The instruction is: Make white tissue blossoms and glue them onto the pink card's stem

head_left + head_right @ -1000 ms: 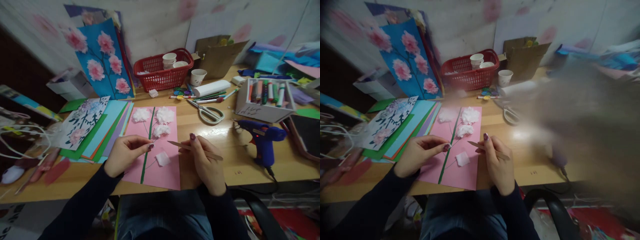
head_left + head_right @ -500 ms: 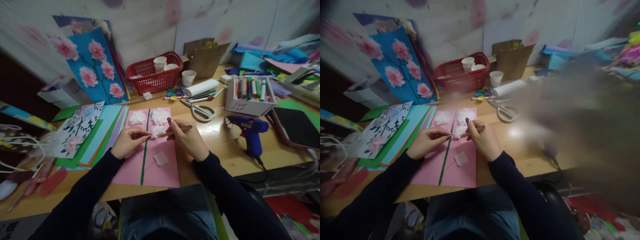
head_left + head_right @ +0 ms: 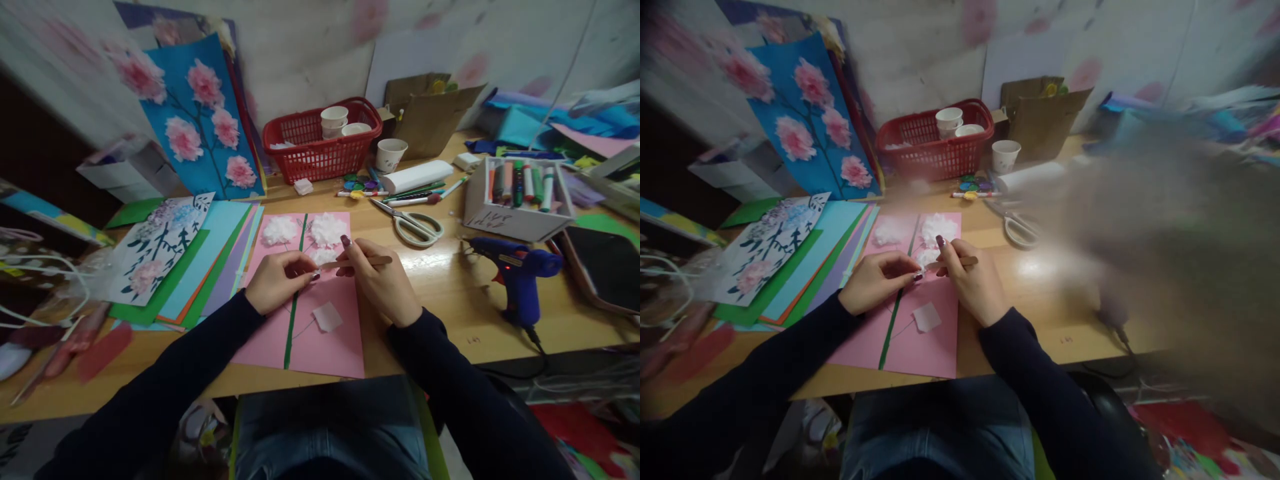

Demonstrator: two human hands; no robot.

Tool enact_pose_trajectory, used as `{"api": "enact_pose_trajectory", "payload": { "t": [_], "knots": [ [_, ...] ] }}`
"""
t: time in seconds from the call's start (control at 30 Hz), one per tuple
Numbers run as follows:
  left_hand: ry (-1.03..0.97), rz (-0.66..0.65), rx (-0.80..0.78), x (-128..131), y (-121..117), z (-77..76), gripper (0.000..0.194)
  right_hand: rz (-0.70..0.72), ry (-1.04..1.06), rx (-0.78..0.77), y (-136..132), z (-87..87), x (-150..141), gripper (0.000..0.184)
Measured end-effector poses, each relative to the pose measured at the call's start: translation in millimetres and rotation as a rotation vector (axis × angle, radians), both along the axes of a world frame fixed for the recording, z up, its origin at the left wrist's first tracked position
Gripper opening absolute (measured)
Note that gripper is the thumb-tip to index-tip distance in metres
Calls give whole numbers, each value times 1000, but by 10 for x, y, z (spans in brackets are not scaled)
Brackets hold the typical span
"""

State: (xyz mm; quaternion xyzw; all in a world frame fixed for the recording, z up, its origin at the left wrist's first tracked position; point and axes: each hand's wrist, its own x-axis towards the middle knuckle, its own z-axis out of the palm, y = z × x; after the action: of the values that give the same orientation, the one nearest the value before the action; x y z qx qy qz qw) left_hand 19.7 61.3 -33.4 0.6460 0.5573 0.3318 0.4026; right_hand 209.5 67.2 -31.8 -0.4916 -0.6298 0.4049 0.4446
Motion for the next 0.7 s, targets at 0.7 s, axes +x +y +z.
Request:
{"api": "enact_pose_trajectory", "payload": {
  "t": [0.7],
  "knots": [
    [167,30,138,75,86,-24,1,-25,-240,251,-88,6,6,43]
  ]
}}
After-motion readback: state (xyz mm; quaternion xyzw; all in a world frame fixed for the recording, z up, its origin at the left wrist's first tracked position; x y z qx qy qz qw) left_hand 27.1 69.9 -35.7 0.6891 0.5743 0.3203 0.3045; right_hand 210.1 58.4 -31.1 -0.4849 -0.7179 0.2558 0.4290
